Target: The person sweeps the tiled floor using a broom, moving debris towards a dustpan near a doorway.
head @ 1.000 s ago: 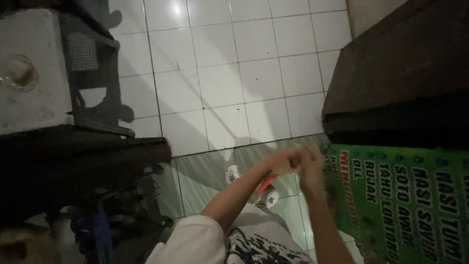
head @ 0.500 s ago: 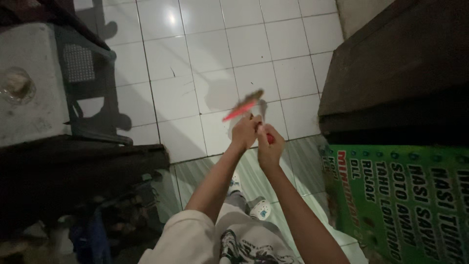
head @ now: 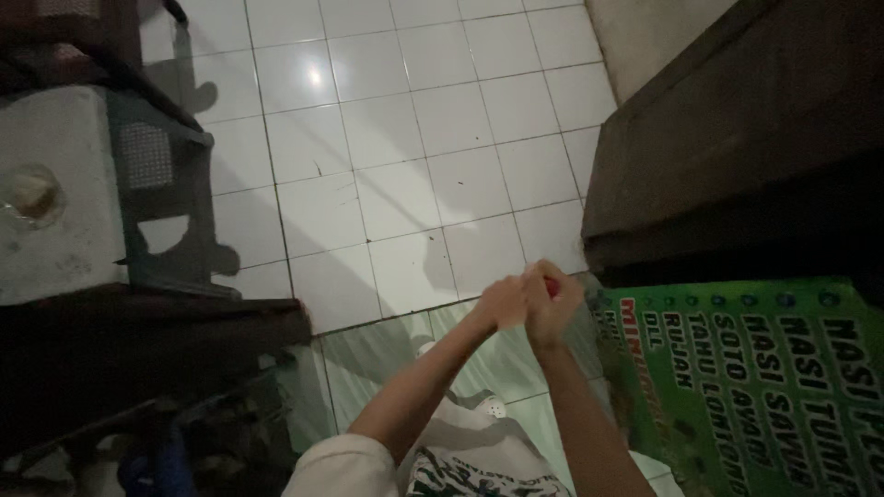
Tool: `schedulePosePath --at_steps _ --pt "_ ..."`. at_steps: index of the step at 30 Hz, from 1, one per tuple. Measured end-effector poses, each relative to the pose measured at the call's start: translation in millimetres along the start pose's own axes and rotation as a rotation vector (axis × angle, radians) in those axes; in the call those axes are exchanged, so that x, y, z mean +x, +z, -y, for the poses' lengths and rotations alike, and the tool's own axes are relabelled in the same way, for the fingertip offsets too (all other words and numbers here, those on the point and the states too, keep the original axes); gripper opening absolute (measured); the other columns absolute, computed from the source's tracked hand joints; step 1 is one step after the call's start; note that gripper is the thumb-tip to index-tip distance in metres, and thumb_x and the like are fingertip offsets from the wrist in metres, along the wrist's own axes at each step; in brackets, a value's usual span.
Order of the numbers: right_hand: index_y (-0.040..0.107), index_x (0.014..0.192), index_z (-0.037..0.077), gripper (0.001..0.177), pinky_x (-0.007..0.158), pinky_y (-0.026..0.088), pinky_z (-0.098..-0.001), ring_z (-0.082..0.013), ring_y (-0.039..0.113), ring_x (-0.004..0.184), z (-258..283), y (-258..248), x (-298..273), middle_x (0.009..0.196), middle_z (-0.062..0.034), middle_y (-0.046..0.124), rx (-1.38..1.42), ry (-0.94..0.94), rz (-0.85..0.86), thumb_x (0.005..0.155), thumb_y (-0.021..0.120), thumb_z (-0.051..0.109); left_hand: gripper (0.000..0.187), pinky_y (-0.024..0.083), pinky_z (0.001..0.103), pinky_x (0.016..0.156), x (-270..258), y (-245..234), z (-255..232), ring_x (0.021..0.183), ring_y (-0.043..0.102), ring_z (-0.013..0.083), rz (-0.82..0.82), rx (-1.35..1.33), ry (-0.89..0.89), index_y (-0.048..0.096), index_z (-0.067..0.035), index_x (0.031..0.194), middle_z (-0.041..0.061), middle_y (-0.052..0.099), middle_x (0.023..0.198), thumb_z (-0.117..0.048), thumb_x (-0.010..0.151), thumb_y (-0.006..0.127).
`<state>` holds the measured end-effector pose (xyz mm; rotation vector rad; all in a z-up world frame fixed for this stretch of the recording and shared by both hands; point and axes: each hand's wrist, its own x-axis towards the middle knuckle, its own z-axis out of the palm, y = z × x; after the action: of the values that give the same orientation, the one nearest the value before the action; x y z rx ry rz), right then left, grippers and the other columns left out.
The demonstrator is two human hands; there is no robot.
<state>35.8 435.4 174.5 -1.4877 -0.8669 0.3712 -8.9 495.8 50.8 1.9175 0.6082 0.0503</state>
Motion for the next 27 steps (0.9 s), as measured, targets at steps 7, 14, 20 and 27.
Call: schedulePosePath --at_steps 7,14,20,27 --pt "0.045 0.069 0.007 0.036 0.053 0.027 -0.0281 -0.0065 0.031 0.059 -62.6 15.2 -40.5 0.063 0.0052 0.037 0.1 0.503 0.089 0.099 0.063 0.016 0.045 0.051 0.044 0.094 -10.0 54.0 84.7 0.114 0.065 0.0354 0.048 -0.309 0.109 0.059 -0.007 0.121 0.016 0.069 0.123 -0.037 0.088 0.062" --pt "0.043 0.066 0.008 0.04 0.053 0.032 -0.0278 -0.0069 0.035 0.059 -62.6 45.9 -5.9 0.062 0.0041 0.04 0.084 0.342 0.097 0.101 0.06 0.018 0.025 0.051 0.047 0.082 -20.8 -42.8 41.6 0.101 0.065 0.0349 -0.23 0.079 -0.217 0.069 -0.011 0.103 0.01 0.067 0.107 -0.031 0.088 0.066" --pt "0.037 0.07 0.008 0.042 0.057 0.026 -0.0263 -0.0045 0.03 0.066 -43.9 38.0 -18.9 0.069 0.0076 0.035 0.268 0.15 0.101 0.107 0.057 0.016 0.012 0.056 0.042 0.075 -21.4 -59.2 50.0 0.089 0.07 0.0301 -0.405 0.049 0.029 0.066 -0.01 0.094 0.008 0.07 0.092 -0.018 0.085 0.068" --pt "0.043 0.068 0.006 0.039 0.055 0.026 -0.0271 -0.0062 0.032 0.064 -19.8 -8.2 -10.8 0.067 0.0058 0.039 0.185 0.128 0.235 0.101 0.062 0.016 0.009 0.056 0.042 0.075 2.7 -60.5 35.3 0.087 0.071 0.0337 -0.309 0.245 0.101 0.072 -0.009 0.093 0.013 0.073 0.092 -0.014 0.086 0.07"
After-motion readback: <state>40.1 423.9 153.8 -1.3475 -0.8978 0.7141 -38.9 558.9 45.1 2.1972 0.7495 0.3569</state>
